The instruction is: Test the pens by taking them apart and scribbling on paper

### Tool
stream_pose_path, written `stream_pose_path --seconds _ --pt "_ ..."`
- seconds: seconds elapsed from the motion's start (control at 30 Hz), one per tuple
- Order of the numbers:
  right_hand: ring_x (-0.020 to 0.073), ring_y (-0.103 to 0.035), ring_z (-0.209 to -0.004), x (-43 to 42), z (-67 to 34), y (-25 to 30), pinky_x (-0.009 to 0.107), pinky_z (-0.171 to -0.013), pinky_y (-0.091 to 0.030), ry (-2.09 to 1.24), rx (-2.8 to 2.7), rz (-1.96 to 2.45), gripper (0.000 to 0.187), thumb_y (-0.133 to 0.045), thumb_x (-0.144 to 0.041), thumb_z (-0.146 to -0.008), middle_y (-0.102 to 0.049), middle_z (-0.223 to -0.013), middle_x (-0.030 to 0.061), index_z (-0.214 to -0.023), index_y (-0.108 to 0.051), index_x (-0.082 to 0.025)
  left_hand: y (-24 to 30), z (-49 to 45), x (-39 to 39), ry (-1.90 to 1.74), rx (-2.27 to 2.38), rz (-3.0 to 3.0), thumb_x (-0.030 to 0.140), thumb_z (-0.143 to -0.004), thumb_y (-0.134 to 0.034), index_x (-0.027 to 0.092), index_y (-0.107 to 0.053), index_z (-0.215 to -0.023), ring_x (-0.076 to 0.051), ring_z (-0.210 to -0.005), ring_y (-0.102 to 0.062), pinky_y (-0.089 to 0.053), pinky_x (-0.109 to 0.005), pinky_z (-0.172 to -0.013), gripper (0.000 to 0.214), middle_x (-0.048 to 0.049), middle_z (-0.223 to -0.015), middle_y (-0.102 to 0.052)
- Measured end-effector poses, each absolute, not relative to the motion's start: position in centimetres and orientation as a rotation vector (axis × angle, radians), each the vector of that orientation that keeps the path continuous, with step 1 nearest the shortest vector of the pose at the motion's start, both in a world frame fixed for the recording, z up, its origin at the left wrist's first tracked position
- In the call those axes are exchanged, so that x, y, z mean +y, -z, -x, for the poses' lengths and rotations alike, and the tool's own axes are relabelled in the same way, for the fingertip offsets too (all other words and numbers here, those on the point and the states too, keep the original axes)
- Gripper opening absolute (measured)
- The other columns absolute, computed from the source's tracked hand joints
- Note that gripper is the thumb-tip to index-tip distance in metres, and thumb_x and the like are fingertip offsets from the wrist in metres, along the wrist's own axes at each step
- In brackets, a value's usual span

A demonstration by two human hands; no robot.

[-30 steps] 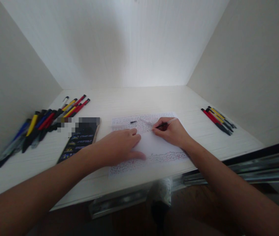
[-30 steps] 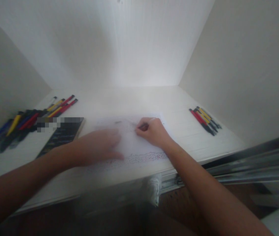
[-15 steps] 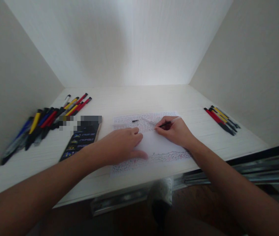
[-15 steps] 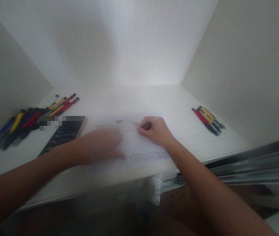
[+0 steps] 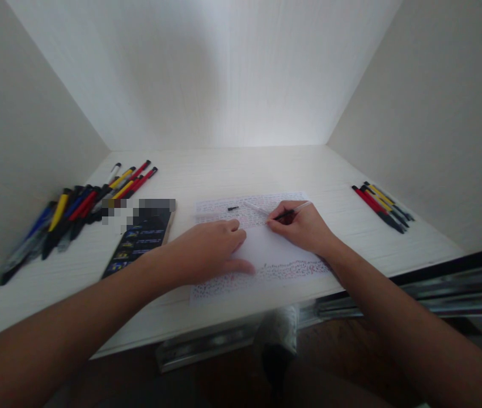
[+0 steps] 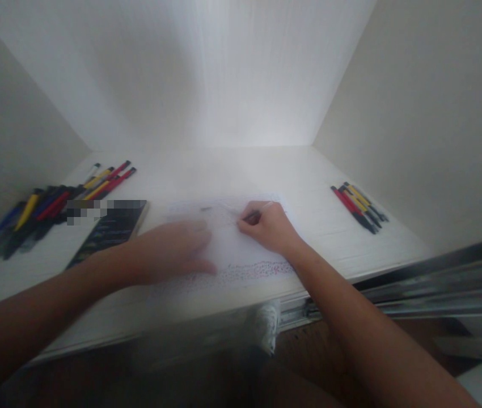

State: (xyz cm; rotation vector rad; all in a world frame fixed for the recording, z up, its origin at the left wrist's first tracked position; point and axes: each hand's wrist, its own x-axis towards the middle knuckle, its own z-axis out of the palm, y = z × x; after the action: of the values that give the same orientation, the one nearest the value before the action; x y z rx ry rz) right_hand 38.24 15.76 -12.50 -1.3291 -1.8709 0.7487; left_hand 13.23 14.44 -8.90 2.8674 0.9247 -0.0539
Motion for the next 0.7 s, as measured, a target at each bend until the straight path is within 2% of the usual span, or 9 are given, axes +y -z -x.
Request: stream_pose_path --seconds 0.5,0.7 --pt "0.0155 -0.063 -0.064 15.74 -38.02 12.28 0.03 -0.058 -0.049 -0.74 -1.855 1.334 0.004 -0.071 -0.022 -0.078 -0.071 -0.072 0.0031 -0.076 -0.071 -0.018 8.54 -13.4 14.31 0.106 0.972 -2.881 0.068 -0.093 -0.047 0.015 -0.062 -0.09 -0.019 -0.07 -0.052 -0.036 -0.032 -0.062 0.055 -0.0092 -0.093 -0.062" --pt "0.0166 -0.064 -0.065 15.75 -38.21 11.89 0.031 -0.059 -0.05 -0.737 -1.794 1.341 0.01 -0.074 -0.027 -0.076 -0.071 -0.073 0.0045 -0.074 -0.071 -0.018 8.72 -13.28 14.43 0.047 0.945 -2.895 0.072 -0.091 -0.048 0.016 -0.063 -0.093 -0.018 -0.07 -0.054 -0.039 -0.031 -0.062 0.058 -0.0094 -0.097 -0.064"
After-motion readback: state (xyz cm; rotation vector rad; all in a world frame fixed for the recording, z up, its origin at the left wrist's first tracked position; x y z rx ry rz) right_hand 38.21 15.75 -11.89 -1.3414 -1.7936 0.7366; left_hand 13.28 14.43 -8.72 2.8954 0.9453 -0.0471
